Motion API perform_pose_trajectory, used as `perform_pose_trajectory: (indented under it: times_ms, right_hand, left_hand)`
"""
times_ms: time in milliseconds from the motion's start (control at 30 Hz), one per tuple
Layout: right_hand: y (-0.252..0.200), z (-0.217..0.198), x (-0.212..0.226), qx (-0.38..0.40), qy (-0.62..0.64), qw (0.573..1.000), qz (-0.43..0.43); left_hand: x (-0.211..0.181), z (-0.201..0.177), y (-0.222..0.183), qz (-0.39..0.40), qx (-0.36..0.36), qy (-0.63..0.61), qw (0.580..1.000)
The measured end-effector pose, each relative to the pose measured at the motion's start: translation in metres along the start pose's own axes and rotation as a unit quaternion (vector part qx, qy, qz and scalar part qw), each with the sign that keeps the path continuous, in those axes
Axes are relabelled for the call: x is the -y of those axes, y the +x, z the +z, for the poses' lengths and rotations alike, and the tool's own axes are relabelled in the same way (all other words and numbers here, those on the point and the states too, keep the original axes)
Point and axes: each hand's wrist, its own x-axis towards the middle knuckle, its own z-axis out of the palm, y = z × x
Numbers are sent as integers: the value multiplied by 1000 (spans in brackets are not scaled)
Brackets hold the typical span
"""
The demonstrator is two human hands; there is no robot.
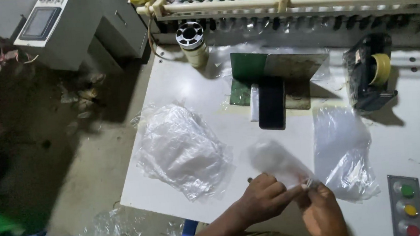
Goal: Folding plastic bags and inserting them into smaller plastic sleeves
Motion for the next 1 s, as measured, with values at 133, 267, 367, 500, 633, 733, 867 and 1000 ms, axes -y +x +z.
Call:
perform_pose_trajectory:
  times_ms: [133,267,367,500,633,733,867,1000]
  right_hand:
    - [-8,29,51,130,156,978,47]
    - [0,51,76,114,-58,984,124]
    - [9,67,87,100,-211,956,176]
    - [13,68,79,89,-358,901,229]
    - [15,55,82,97,-360,882,290]
    - [-6,60,120,40,-418,879,224]
    - [-14,33,73,35,-534,762,-364]
    - [-17,25,25,245,-619,658,-352]
  left_hand:
    - [-25,19,-11,-72,-2,-127,989]
    - [-38,-19,10,-94,52,-243,964]
    - [-20,-21,11,-289,48,-97,951]
    - [13,2,-43,-291,227,45,928]
    - [16,11,-57,-276,255,86,923]
    - [9,12,-59,-276,225,100,929]
    - [16,13,-56,-286,271,105,913]
    - [13,13,-60,-252,232,124,931]
